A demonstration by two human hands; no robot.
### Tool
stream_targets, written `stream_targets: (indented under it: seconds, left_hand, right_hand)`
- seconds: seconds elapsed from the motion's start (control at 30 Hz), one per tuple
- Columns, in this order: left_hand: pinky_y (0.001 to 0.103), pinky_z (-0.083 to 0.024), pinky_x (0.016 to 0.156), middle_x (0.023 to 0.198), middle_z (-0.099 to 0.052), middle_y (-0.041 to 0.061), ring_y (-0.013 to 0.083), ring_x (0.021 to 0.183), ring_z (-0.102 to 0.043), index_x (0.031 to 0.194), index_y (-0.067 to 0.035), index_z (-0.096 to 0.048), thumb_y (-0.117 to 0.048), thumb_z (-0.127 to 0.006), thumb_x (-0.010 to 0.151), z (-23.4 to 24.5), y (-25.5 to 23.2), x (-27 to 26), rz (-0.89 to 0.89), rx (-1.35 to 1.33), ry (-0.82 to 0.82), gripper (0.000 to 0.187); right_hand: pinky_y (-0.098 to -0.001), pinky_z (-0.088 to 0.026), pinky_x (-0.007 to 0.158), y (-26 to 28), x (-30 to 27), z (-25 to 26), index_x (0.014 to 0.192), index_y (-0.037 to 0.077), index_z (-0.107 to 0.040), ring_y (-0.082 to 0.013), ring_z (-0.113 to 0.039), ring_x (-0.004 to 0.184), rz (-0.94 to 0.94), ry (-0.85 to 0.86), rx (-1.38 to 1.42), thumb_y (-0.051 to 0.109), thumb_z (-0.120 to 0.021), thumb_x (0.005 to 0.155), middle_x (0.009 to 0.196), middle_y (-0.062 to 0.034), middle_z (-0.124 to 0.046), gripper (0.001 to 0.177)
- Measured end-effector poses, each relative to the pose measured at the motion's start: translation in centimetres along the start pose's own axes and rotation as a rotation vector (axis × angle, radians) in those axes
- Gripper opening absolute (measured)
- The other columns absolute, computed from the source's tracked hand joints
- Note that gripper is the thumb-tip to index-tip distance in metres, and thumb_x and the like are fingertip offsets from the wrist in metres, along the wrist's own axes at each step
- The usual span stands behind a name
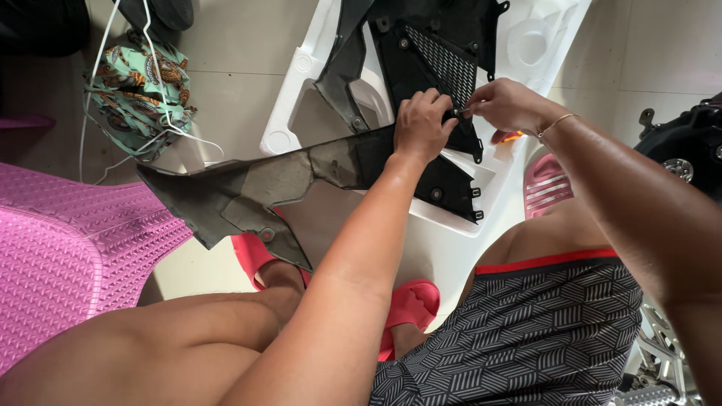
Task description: The person handles motorcycle body panels and a black plastic part, then uses a screwdriver to fasten screws into the part while working in a cluttered indoor space.
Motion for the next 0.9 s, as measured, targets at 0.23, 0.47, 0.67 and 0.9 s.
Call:
stream_targets:
  seconds: [0.23, 0.47, 0.67, 0.9]
  left_hand:
    - [0.041, -0.047, 0.092, 0.098, -0.067, 0.000, 0.0217, 0.099, -0.064, 0.096, -0.015, -0.075, -0.023, -0.082, 0.077, 0.7, -0.1, 0.1, 0.017, -0.086, -0.025, 0.022]
    - [0.040, -0.046, 0.089, 0.094, -0.069, -0.007, 0.0183, 0.099, -0.064, 0.089, -0.020, -0.079, -0.025, -0.080, 0.080, 0.2, -0.4, 0.5, 0.035, -0.109, -0.012, 0.010]
    - [0.040, -0.046, 0.089, 0.095, -0.069, -0.006, 0.0173, 0.097, -0.067, 0.086, -0.019, -0.079, -0.024, -0.079, 0.081, -0.1, -0.3, 0.8, 0.018, -0.106, -0.009, 0.007]
    - [0.040, -0.045, 0.086, 0.095, -0.068, -0.006, 0.0176, 0.095, -0.068, 0.090, -0.022, -0.080, -0.024, -0.077, 0.084, -0.1, -0.5, 0.8, -0.058, -0.079, -0.020, 0.007]
  right_hand:
    - [-0.0456, -0.056, 0.075, 1.5, -1.2, -0.8, 0.113, 0.007, -0.068, -0.0337, -0.072, 0.084, 0.403, -0.174, -0.862, 0.016, -0.055, 0.102, 0.092, -0.0152, -0.076, 0.020]
    - [-0.0440, -0.059, 0.072, 2.4, -2.8, -0.2, 0.111, 0.008, -0.064, -0.0312, -0.075, 0.083, 0.608, -0.258, -1.168, 0.028, -0.057, 0.103, 0.091, -0.0070, -0.074, 0.022]
    - [-0.0418, -0.062, 0.075, 2.4, -3.6, 1.3, 0.105, 0.010, -0.076, -0.0283, -0.077, 0.080, 0.247, -0.186, -0.479, 0.020, -0.067, 0.091, 0.078, -0.0081, -0.075, 0.020]
    - [-0.0409, -0.057, 0.086, 2.9, -4.7, 1.6, 0.099, 0.019, -0.082, -0.0270, -0.075, 0.096, 0.795, -0.392, -0.872, -0.003, -0.056, 0.076, 0.108, -0.0055, -0.079, 0.041]
Point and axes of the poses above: each hand's wrist, its own x-axis towards the middle knuckle, its own z-axis out of the back of the hand, y = z × x, the point moved 3 cm from there along x, towards the middle knuckle
